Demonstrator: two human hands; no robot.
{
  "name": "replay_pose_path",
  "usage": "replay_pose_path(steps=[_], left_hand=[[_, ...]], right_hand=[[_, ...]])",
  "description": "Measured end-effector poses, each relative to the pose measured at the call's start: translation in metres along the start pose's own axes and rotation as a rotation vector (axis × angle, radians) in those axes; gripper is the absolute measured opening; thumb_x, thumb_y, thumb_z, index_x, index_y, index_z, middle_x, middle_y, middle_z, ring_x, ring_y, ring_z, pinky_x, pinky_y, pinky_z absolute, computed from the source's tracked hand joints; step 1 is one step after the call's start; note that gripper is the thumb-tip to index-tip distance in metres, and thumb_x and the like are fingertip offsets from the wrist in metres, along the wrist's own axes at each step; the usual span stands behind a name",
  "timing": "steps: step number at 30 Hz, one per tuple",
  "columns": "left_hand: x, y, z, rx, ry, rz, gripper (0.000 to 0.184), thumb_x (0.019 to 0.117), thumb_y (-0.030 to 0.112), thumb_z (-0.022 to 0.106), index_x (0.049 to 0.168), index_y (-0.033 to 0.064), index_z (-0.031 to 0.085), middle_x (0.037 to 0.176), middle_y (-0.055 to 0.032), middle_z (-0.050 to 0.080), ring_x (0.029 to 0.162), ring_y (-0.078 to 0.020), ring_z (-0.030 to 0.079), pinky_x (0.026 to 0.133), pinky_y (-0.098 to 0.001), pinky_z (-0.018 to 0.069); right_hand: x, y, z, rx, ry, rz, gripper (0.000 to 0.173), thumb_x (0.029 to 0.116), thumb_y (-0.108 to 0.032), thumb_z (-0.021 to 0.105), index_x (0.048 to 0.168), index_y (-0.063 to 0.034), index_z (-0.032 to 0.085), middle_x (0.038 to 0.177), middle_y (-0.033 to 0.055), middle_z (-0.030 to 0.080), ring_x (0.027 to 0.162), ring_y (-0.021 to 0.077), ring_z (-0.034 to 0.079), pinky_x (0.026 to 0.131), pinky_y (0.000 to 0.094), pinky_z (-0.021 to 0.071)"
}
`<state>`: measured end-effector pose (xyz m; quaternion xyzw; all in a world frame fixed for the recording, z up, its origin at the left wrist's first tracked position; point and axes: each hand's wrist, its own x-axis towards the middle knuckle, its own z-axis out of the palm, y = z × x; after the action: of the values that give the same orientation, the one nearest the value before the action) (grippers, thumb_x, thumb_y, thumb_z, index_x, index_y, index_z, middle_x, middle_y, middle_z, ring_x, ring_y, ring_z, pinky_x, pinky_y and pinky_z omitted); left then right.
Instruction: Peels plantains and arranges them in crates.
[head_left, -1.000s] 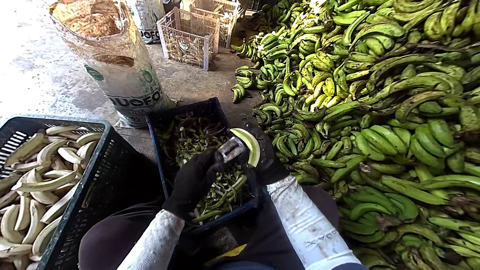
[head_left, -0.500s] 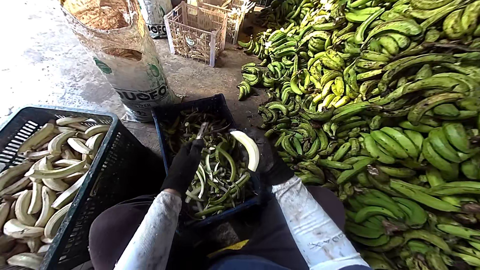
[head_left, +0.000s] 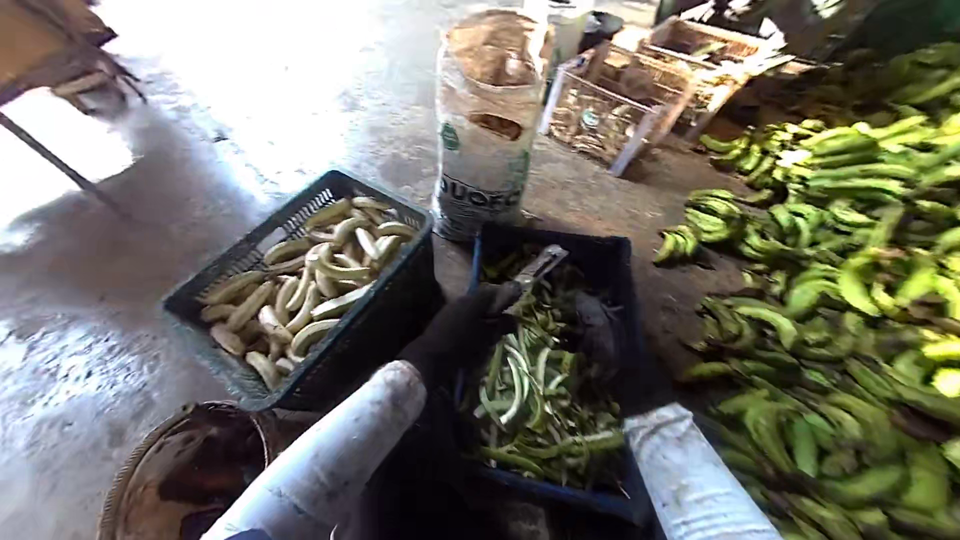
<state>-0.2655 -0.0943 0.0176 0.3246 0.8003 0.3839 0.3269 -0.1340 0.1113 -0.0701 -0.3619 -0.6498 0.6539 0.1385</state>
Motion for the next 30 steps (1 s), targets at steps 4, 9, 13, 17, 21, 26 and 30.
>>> replay_pose_path(steps=[4,9,13,17,21,26,30], left_hand=[[0.005,-0.071,-0.081,0.349,0.292,-0.031,0.036,0.1021,0.027,0.062,0.134,0.0101,0.062,0.122,-0.0153,0.069,0.111,-0.0302,0.067,0.097,-0.0551,0.053],[0.028,-0.129,-0.193,0.567,0.563,-0.184,0.036,0.1028,0.027,0.062,0.129,0.002,0.062,0.125,-0.0273,0.063,0.117,-0.0462,0.061,0.097,-0.0677,0.0478],[0.036,-0.144,-0.248,0.564,0.668,-0.385,0.047,0.0993,0.029,0.065,0.138,0.0046,0.056,0.135,-0.0306,0.056,0.125,-0.0508,0.055,0.098,-0.07,0.046],[0.038,-0.177,-0.244,0.315,0.598,-0.417,0.043,0.1005,0.034,0.064,0.136,0.0098,0.059,0.12,-0.0219,0.067,0.108,-0.0391,0.066,0.094,-0.0645,0.0505],[0.059,-0.221,-0.212,0.31,0.533,-0.451,0.047,0.0993,0.037,0.065,0.134,0.0054,0.06,0.118,-0.0247,0.067,0.109,-0.0429,0.066,0.095,-0.0671,0.0491],[0.067,-0.24,-0.188,0.217,0.592,-0.494,0.04,0.0958,0.031,0.07,0.122,0.0017,0.064,0.113,-0.0241,0.068,0.108,-0.0414,0.066,0.094,-0.0651,0.0491],[0.05,-0.24,-0.206,0.114,0.629,-0.505,0.041,0.0988,0.033,0.066,0.128,0.0039,0.064,0.113,-0.0221,0.069,0.101,-0.0383,0.067,0.091,-0.0622,0.0511]], right_hand=[[-0.001,0.036,-0.014,-0.625,0.117,0.006,0.05,0.1105,-0.027,0.042,0.151,0.0021,0.042,0.151,0.0247,0.048,0.139,0.0322,0.048,0.117,0.0461,0.0374],[0.038,0.103,-0.028,-0.831,0.261,0.338,0.065,0.1061,-0.046,0.048,0.152,-0.0007,0.039,0.143,0.0305,0.051,0.134,0.0443,0.05,0.11,0.0608,0.0398],[0.052,0.12,-0.019,-0.925,0.249,0.417,0.075,0.1008,-0.058,0.052,0.147,0.0015,0.045,0.141,0.031,0.053,0.134,0.045,0.05,0.11,0.0617,0.0395],[0.065,0.138,-0.008,-0.976,0.277,0.435,0.082,0.0972,-0.061,0.056,0.152,-0.0015,0.039,0.143,0.0303,0.051,0.134,0.0446,0.05,0.109,0.0622,0.0406],[0.067,0.145,-0.008,-1.037,0.269,0.452,0.08,0.1001,-0.055,0.054,0.154,-0.0005,0.034,0.145,0.0313,0.049,0.135,0.0453,0.049,0.109,0.0621,0.04],[0.07,0.152,-0.014,-1.008,0.252,0.445,0.072,0.1017,-0.052,0.053,0.151,-0.0007,0.039,0.139,0.0308,0.055,0.131,0.0459,0.053,0.106,0.0635,0.0423],[0.068,0.15,-0.026,-0.89,0.229,0.405,0.067,0.1012,-0.045,0.059,0.148,-0.0003,0.042,0.134,0.0299,0.058,0.126,0.0453,0.056,0.104,0.0642,0.0431]])
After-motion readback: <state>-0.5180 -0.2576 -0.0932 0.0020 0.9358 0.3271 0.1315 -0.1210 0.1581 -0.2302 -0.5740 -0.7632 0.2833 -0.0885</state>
